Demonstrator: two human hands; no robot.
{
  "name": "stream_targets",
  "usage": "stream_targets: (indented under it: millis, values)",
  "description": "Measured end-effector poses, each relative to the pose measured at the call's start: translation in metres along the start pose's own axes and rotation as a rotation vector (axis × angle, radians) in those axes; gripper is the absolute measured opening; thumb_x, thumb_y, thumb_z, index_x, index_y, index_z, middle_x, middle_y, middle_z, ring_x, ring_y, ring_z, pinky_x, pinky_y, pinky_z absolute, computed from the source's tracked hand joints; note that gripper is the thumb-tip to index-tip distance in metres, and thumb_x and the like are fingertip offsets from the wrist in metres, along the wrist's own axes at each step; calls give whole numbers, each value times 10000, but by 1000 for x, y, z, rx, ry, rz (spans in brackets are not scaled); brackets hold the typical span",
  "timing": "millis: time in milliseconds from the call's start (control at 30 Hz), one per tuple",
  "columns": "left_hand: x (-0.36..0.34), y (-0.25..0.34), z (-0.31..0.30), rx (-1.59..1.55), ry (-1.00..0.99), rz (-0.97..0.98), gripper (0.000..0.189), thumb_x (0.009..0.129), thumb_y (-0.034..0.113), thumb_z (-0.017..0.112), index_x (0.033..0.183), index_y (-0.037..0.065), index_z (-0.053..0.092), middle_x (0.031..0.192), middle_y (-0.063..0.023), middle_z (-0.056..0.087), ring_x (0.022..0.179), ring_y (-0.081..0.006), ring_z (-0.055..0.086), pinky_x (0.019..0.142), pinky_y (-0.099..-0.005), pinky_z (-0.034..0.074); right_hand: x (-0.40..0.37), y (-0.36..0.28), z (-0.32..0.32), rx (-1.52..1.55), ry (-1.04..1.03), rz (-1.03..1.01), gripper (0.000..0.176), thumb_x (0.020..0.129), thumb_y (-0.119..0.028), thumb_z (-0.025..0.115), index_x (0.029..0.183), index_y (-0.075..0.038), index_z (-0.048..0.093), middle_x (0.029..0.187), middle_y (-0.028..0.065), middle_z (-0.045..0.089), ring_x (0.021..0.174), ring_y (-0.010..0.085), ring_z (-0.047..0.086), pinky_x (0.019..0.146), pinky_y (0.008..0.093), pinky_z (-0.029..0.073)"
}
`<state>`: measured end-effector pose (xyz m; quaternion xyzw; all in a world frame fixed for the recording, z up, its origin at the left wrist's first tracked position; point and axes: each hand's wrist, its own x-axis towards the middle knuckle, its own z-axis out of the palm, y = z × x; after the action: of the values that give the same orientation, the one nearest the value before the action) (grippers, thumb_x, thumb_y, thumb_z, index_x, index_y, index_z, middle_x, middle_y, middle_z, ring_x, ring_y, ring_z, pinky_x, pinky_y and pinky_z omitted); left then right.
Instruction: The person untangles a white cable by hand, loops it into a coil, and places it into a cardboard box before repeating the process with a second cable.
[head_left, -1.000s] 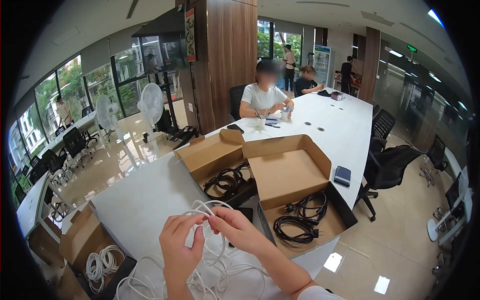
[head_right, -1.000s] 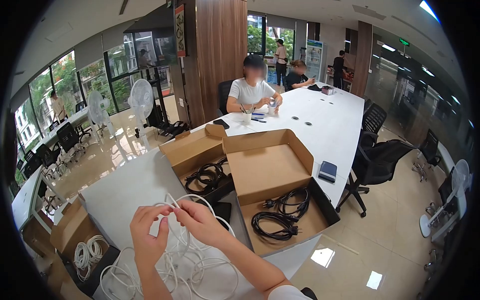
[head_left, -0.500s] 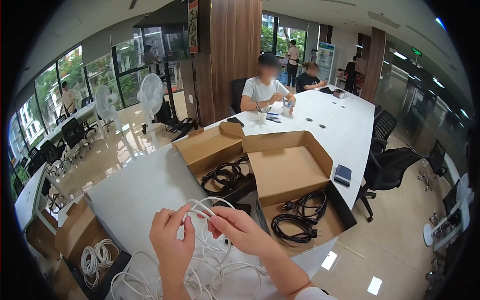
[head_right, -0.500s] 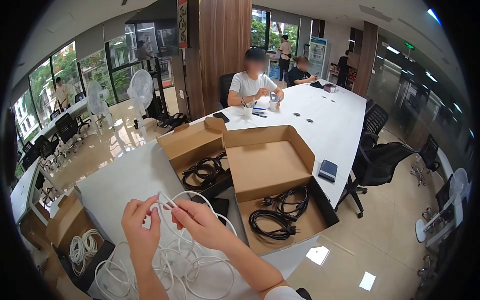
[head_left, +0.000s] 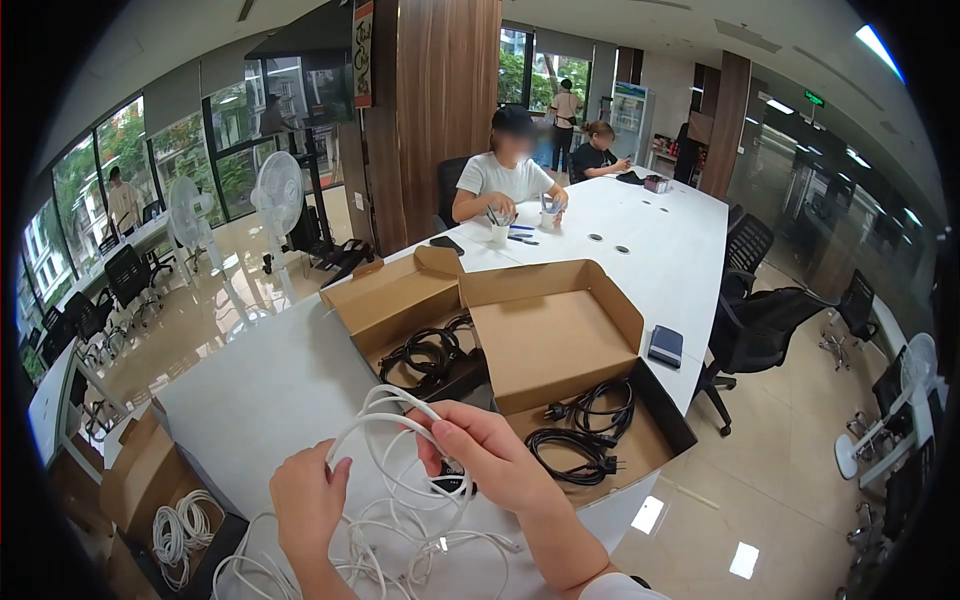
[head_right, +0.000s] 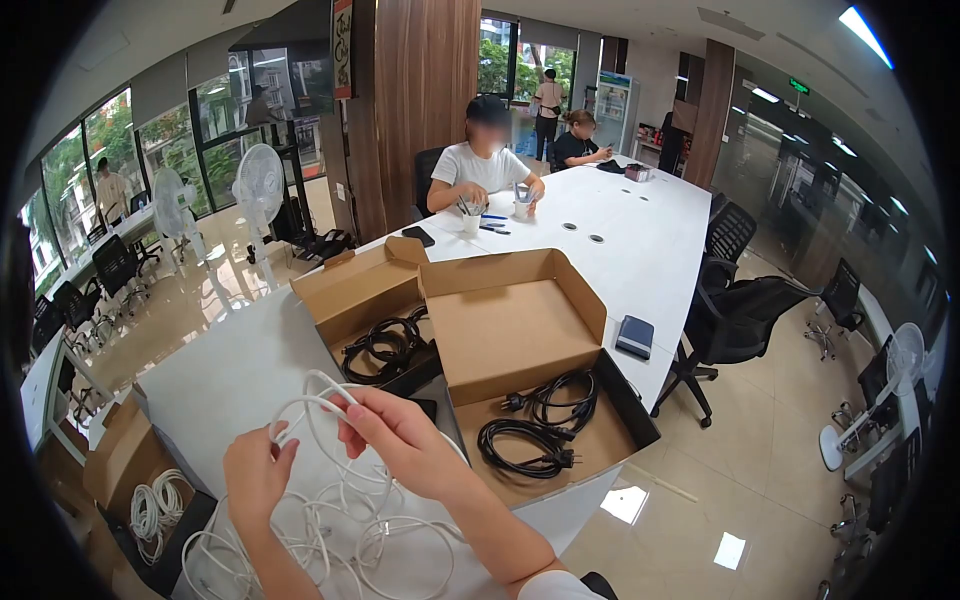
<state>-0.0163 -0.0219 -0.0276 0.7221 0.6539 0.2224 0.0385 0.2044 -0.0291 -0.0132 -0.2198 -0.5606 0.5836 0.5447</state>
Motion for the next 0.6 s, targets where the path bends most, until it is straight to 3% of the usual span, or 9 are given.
stream_targets:
  millis: [67,167,267,333,500,600]
  values:
    - [3,-8,5,36,-10,42,239,817,122,648,1029,14,666,789,-139,633,669,-297,598,618,-417,459,-1,-1,-2,1,0,-9,317,1009,-186,427,1185,44,556,865,39,582,779,111,546,729,245,460]
    - [6,-23,15,-112,201,121,221,878,124,595,1054,3,653,832,-147,649,673,-261,614,587,-363,468,1,-1,-4,-2,30,17,325,1012,-187,417,1206,41,544,941,70,615,885,148,603,775,262,484]
    - [6,-9,3,-678,334,60,257,943,159,534,1126,5,627,926,-141,658,681,-187,607,582,-287,458,2,4,0,43,86,63,336,1017,-196,406,1230,34,527,1022,92,628,984,178,627,831,287,502]
    - [1,-1,-9,-834,359,36,333,967,234,507,1184,-2,596,1011,-143,645,669,-137,583,573,-250,436,4,10,1,57,57,61,339,1022,-207,401,1246,21,515,1055,86,626,1012,165,624,851,293,504]
    - [-5,-7,-18,-1067,496,80,471,962,343,519,1279,-5,532,1097,-149,615,679,-93,553,569,-209,396,5,16,4,-71,-23,72,347,1020,-178,396,1276,29,506,1077,110,619,992,187,630,868,297,506]
    - [-4,-15,-15,-1145,599,230,514,954,355,534,1312,-11,495,1141,-152,586,714,-87,535,573,-208,389,6,16,4,-208,-14,36,363,1021,-186,401,1295,32,494,1071,102,621,977,174,631,862,281,500]
